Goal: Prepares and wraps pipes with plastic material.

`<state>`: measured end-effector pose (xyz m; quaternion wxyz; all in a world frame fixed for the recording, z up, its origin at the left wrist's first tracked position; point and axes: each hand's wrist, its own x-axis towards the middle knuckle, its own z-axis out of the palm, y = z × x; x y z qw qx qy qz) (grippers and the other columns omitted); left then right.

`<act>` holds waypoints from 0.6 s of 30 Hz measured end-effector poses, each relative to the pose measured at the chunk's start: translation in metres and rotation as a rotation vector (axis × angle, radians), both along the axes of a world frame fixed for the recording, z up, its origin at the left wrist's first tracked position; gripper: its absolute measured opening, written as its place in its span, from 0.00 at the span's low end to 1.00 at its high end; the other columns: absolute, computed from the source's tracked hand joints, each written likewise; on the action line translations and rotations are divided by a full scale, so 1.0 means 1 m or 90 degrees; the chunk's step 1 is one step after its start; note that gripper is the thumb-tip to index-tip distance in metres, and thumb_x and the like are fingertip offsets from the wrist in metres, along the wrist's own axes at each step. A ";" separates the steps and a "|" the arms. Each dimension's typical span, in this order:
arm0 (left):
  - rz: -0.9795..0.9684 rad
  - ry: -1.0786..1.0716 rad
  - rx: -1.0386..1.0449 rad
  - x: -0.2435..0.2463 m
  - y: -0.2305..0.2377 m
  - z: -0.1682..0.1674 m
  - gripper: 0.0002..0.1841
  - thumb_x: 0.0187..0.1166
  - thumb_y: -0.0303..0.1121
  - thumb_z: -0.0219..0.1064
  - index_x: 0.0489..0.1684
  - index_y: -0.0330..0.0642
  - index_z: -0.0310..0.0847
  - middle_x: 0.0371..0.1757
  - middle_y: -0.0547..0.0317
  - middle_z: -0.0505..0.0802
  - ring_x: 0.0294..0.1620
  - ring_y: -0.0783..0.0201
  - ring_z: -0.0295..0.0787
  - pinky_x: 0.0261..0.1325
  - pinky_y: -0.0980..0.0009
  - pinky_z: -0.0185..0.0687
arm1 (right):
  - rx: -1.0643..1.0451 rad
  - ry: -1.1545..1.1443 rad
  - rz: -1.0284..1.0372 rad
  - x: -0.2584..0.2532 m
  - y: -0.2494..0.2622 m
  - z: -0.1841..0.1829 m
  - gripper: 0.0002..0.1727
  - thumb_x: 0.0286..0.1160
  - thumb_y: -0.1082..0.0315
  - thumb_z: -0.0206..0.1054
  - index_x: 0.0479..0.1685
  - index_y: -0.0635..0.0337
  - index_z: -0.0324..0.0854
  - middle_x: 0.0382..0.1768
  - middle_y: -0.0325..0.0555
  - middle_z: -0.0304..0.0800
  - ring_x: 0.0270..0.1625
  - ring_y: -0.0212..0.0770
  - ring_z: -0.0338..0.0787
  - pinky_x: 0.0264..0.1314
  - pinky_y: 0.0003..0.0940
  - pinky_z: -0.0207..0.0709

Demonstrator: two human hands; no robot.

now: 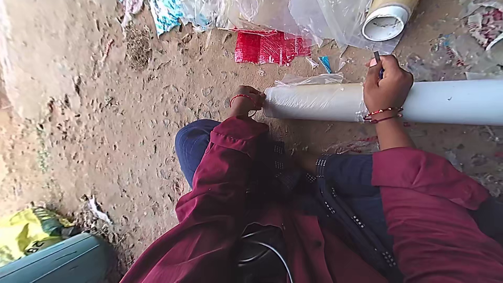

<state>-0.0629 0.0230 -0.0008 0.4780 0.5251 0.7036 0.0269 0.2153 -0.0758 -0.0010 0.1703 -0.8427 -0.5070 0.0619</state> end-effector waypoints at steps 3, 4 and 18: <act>-0.219 0.212 0.104 0.010 -0.005 0.010 0.12 0.83 0.29 0.65 0.55 0.28 0.85 0.55 0.33 0.92 0.61 0.38 0.89 0.68 0.38 0.78 | 0.198 0.104 0.034 0.019 -0.002 -0.036 0.23 0.92 0.62 0.48 0.59 0.69 0.86 0.37 0.64 0.93 0.37 0.61 0.92 0.44 0.59 0.78; -0.268 0.270 0.109 0.016 -0.009 0.016 0.12 0.84 0.28 0.64 0.56 0.28 0.84 0.58 0.29 0.91 0.66 0.32 0.87 0.69 0.33 0.75 | 0.200 0.111 0.028 0.019 -0.002 -0.036 0.22 0.92 0.62 0.48 0.59 0.68 0.86 0.37 0.64 0.93 0.37 0.61 0.92 0.44 0.59 0.78; -0.028 0.083 0.284 0.007 -0.010 0.021 0.16 0.88 0.36 0.64 0.62 0.33 0.86 0.49 0.48 0.97 0.52 0.58 0.95 0.65 0.56 0.82 | -0.136 0.085 0.005 -0.021 -0.002 0.055 0.20 0.90 0.77 0.45 0.63 0.82 0.78 0.49 0.74 0.88 0.51 0.60 0.86 0.59 0.48 0.73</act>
